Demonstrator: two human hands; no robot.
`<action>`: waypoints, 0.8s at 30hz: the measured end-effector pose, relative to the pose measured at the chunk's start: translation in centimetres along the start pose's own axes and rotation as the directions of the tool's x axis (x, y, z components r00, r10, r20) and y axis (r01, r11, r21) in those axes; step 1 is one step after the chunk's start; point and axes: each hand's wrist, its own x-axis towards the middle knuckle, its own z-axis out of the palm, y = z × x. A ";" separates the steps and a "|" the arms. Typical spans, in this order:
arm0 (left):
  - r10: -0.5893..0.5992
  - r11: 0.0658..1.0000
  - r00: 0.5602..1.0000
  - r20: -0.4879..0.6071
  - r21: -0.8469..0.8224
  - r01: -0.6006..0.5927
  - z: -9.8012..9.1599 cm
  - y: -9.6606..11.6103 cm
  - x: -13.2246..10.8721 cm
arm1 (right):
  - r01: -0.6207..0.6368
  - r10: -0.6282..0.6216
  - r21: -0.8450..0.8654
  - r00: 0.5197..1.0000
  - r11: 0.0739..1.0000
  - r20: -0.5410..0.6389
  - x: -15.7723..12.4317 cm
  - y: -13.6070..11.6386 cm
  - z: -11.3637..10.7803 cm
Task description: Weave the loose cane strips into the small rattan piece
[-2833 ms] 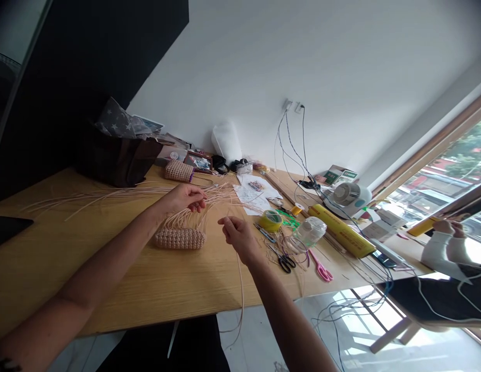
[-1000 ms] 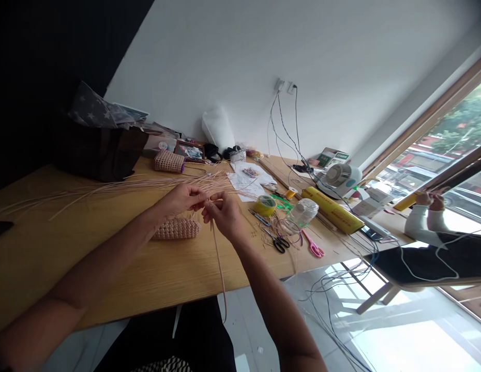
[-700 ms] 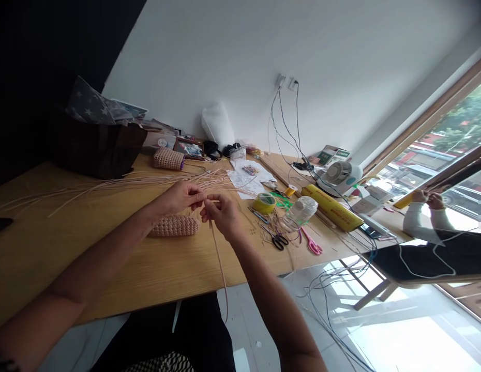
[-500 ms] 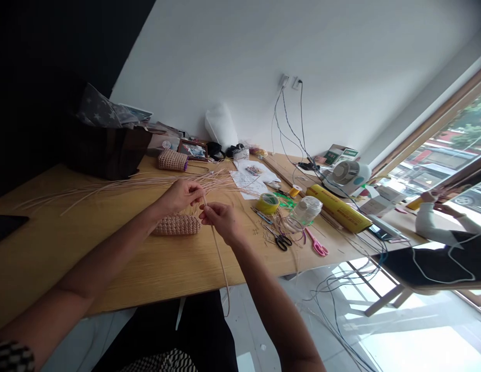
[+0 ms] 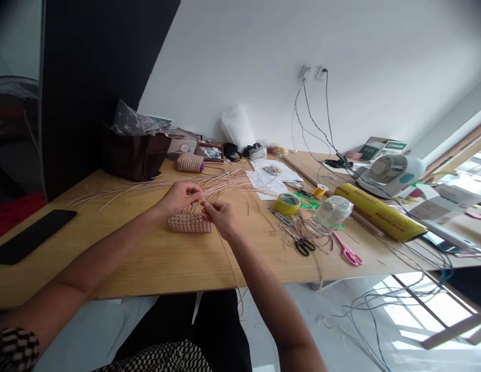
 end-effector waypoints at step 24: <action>0.061 0.812 0.961 0.268 0.547 -0.204 -1.4 -5.2 -6.8 | 0.376 -0.500 -0.869 0.847 0.323 0.181 -0.2 4.2 -1.3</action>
